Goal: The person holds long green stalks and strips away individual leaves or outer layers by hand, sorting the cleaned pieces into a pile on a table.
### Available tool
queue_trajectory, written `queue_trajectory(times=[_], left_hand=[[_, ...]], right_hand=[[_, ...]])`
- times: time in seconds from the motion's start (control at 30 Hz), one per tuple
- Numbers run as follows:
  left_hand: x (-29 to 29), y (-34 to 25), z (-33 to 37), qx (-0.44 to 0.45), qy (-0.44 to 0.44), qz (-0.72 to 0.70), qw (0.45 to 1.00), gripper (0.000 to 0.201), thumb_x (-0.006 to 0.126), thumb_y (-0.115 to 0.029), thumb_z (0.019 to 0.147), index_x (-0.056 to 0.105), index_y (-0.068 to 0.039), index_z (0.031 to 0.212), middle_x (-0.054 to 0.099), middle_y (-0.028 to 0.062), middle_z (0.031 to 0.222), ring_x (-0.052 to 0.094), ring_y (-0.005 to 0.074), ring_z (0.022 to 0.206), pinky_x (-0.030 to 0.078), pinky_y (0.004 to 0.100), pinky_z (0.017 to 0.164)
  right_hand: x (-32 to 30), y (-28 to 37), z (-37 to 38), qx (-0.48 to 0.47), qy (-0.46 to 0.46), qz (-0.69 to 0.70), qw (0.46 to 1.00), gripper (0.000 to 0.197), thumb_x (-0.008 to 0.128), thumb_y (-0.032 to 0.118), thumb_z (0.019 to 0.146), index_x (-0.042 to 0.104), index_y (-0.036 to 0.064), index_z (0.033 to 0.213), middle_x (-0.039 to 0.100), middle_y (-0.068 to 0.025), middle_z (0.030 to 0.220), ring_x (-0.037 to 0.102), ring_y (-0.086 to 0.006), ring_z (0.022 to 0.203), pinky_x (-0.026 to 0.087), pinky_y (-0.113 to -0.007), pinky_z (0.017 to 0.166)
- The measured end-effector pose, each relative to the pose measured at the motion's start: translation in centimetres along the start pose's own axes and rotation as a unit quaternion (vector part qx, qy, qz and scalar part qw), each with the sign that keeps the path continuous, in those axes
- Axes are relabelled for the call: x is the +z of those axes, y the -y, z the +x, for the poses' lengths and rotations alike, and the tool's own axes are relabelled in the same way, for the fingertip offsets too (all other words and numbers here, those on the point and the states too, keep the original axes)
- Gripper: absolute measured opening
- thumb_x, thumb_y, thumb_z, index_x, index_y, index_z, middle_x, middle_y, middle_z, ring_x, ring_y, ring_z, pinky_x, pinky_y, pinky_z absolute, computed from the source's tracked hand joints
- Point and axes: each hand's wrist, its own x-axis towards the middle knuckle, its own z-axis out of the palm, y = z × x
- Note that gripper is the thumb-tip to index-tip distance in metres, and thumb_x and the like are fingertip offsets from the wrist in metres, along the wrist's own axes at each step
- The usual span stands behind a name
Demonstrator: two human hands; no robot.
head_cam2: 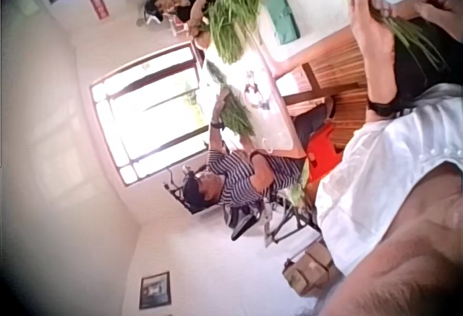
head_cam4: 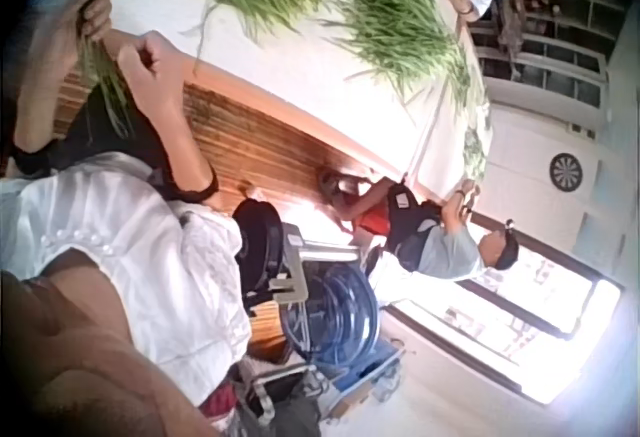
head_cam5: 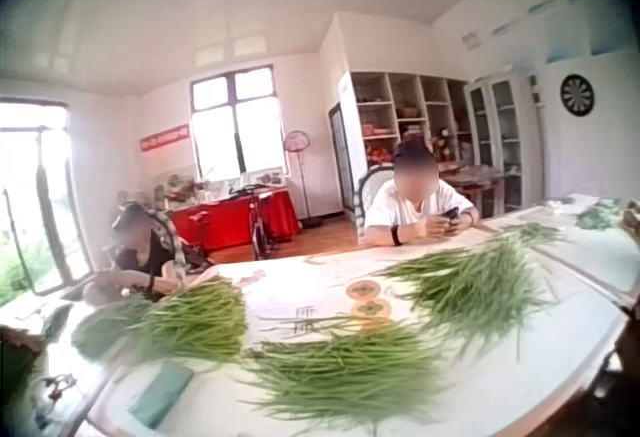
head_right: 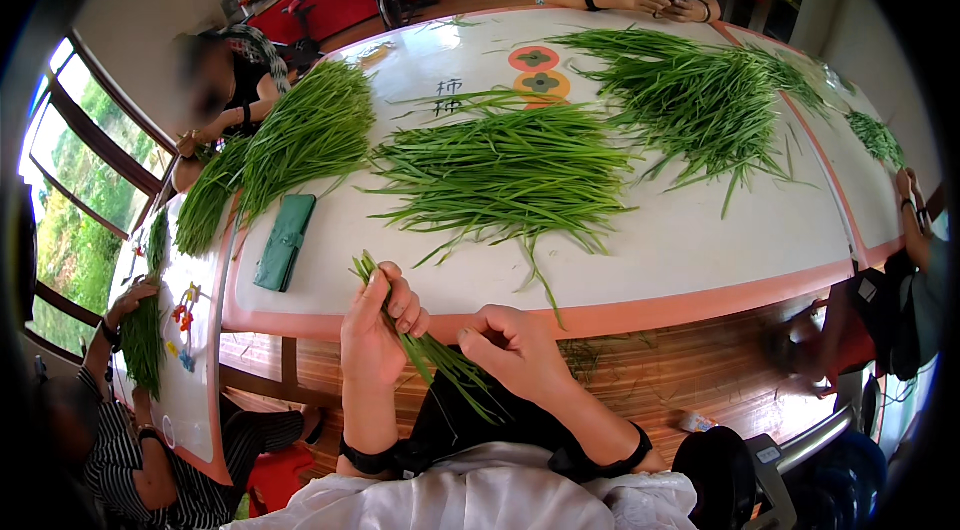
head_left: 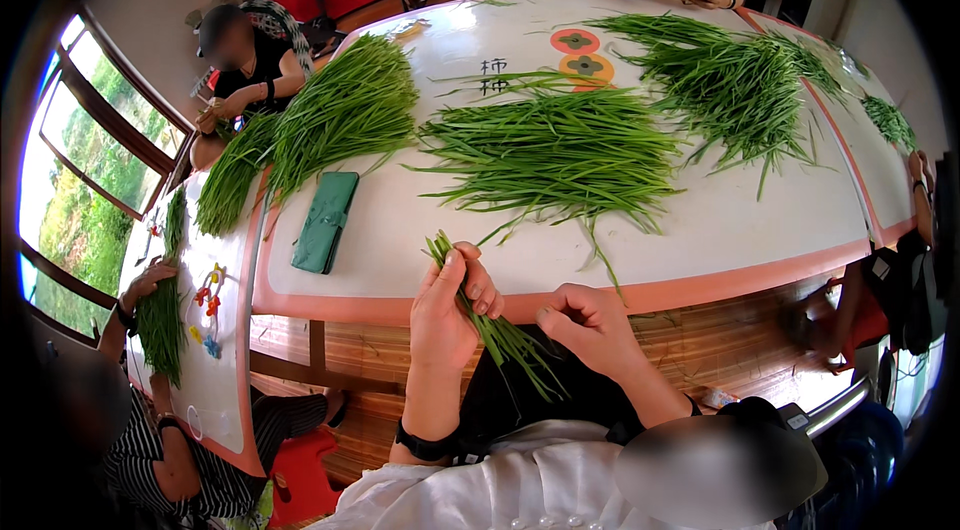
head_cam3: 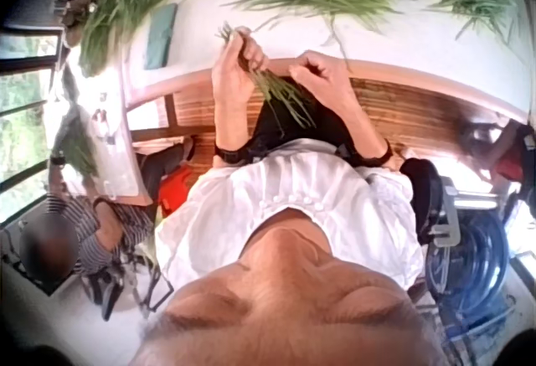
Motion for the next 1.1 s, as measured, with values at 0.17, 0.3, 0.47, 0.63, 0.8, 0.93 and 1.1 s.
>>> queue_trajectory(times=[0.17, 0.3, 0.47, 0.63, 0.8, 0.93, 1.1], left_hand=[[0.0, 0.2, 0.1, 0.003, -0.002, 0.013, 1.000, 0.017, 0.039, -0.026, 0.096, 0.049, -0.012, 0.093, 0.039, -0.0021, 0.066, 0.035, 0.0097, 0.055, 0.034, 0.0264, 0.054], [-0.1, 0.2, 0.2, 0.006, -0.002, 0.019, 1.000, 0.017, 0.040, -0.026, 0.095, 0.049, -0.012, 0.095, 0.039, -0.0022, 0.066, 0.035, 0.0094, 0.056, 0.035, 0.0262, 0.055], [0.3, 0.2, 0.3, -0.009, -0.013, 0.004, 1.000, 0.016, 0.041, -0.026, 0.095, 0.048, -0.012, 0.096, 0.039, -0.0021, 0.067, 0.036, 0.0095, 0.058, 0.035, 0.0260, 0.056], [0.3, 0.1, 0.1, -0.007, -0.025, 0.003, 1.000, 0.016, 0.042, -0.026, 0.095, 0.048, -0.012, 0.096, 0.040, -0.0016, 0.068, 0.037, 0.0102, 0.059, 0.035, 0.0264, 0.057], [0.3, 0.2, -0.2, -0.013, -0.032, 0.002, 0.999, 0.016, 0.042, -0.026, 0.095, 0.048, -0.011, 0.097, 0.045, 0.0008, 0.072, 0.043, 0.0130, 0.063, 0.039, 0.0295, 0.061], [-0.3, 0.3, -0.3, -0.023, -0.004, -0.004, 1.000, 0.018, 0.042, -0.026, 0.094, 0.049, -0.009, 0.099, 0.048, 0.0033, 0.075, 0.048, 0.0165, 0.067, 0.043, 0.0336, 0.065], [-0.8, 0.2, -0.3, -0.024, 0.002, 0.000, 1.000, 0.018, 0.043, -0.025, 0.094, 0.049, -0.010, 0.099, 0.048, 0.0034, 0.075, 0.048, 0.0168, 0.067, 0.042, 0.0331, 0.065]], right_hand=[[-5.4, 1.5, -3.3, 0.018, 0.037, -0.051, 0.998, 0.012, 0.064, 0.015, 0.082, 0.063, 0.0025, 0.083, 0.058, 0.0029, 0.066, 0.047, -0.0023, 0.059, 0.039, -0.018, 0.053], [-9.0, 2.7, -6.5, 0.090, 0.006, -0.139, 0.986, 0.013, 0.065, 0.015, 0.080, 0.063, 0.0031, 0.083, 0.061, -0.0005, 0.068, 0.053, -0.0058, 0.060, 0.043, -0.022, 0.055], [-10.3, 0.3, -8.2, -0.018, -0.084, -0.371, 0.925, 0.016, 0.066, 0.019, 0.077, 0.064, 0.0035, 0.083, 0.061, -0.0076, 0.066, 0.055, -0.0156, 0.057, 0.044, -0.026, 0.055], [-10.1, 1.6, -7.8, 0.081, -0.042, -0.328, 0.940, 0.016, 0.066, 0.018, 0.077, 0.064, 0.0029, 0.080, 0.060, -0.0080, 0.065, 0.054, -0.0172, 0.057, 0.043, -0.027, 0.054], [-9.3, 2.9, -4.6, -0.001, -0.145, -0.175, 0.974, 0.011, 0.064, 0.014, 0.079, 0.064, 0.0027, 0.082, 0.061, -0.0066, 0.067, 0.054, -0.0160, 0.058, 0.042, -0.026, 0.053], [-9.5, 2.1, 0.2, -0.100, -0.220, -0.251, 0.937, 0.010, 0.063, 0.012, 0.080, 0.063, 0.0028, 0.085, 0.061, -0.0049, 0.073, 0.054, -0.0139, 0.064, 0.043, -0.026, 0.056], [-9.4, 0.6, 3.6, -0.182, -0.220, -0.371, 0.884, 0.009, 0.063, 0.009, 0.074, 0.061, 0.0041, 0.082, 0.058, -0.0067, 0.078, 0.050, -0.0268, 0.081, 0.044, -0.036, 0.069]])
